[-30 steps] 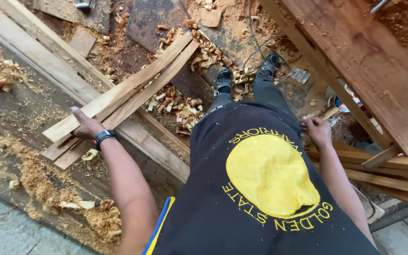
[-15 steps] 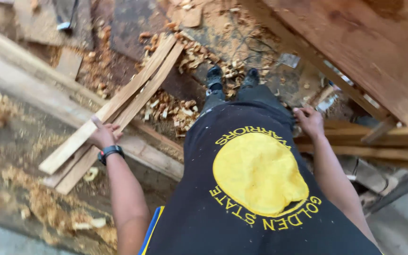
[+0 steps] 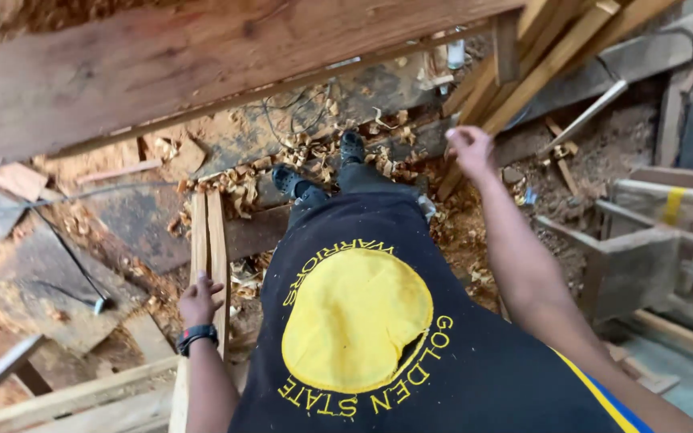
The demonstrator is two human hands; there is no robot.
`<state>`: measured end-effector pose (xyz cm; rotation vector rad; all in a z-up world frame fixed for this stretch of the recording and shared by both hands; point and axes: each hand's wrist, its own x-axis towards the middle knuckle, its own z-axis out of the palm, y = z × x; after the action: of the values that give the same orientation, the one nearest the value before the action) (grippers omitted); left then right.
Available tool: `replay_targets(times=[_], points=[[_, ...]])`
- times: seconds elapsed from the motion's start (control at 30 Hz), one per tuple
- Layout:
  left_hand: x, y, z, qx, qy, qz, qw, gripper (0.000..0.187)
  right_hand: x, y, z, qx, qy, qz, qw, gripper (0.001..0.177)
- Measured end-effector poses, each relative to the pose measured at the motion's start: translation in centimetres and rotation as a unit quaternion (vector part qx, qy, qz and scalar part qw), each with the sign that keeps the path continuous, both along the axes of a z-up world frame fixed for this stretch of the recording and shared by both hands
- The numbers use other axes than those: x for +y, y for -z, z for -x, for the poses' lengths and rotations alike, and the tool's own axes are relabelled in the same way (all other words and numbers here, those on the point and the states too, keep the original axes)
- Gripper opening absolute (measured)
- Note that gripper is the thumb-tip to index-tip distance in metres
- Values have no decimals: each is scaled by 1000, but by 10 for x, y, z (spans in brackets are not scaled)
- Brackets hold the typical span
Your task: The person uses a drill press to bore a long, continuous groove into a wooden plank. They hold the plank steady with both hands as the drill bit moves along its length, generating wood shavings. The person briefly repositions the plank before continuing the drilling operation.
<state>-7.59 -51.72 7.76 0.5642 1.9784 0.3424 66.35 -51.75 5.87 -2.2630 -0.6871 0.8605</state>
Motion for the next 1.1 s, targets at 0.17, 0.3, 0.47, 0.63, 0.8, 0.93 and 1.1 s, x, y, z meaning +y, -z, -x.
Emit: replay_targets(times=[0.17, 0.3, 0.47, 0.63, 0.8, 0.93, 1.1], points=[[58, -43, -29, 47, 53, -58, 996, 55, 16, 29, -145, -22, 157, -102, 982, 29], [80, -65, -82, 93, 139, -74, 983, 67, 60, -3, -214, -200, 206, -47, 957, 36], [68, -76, -162, 102, 246, -28, 963, 54, 87, 36, -290, -280, 111, -32, 953, 73], [28, -84, -198, 160, 306, 87, 935, 61, 72, 121, -366, -292, 48, -77, 952, 141], [15, -99, -206, 169, 323, 165, 917, 71, 91, 96, -362, -269, 120, -129, 947, 69], [28, -99, -209, 134, 250, 128, 950, 63, 73, 55, -352, -210, 108, -65, 970, 49], [65, -97, -215, 137, 281, 36, 949, 54, 21, -14, -294, -242, -52, -151, 957, 92]])
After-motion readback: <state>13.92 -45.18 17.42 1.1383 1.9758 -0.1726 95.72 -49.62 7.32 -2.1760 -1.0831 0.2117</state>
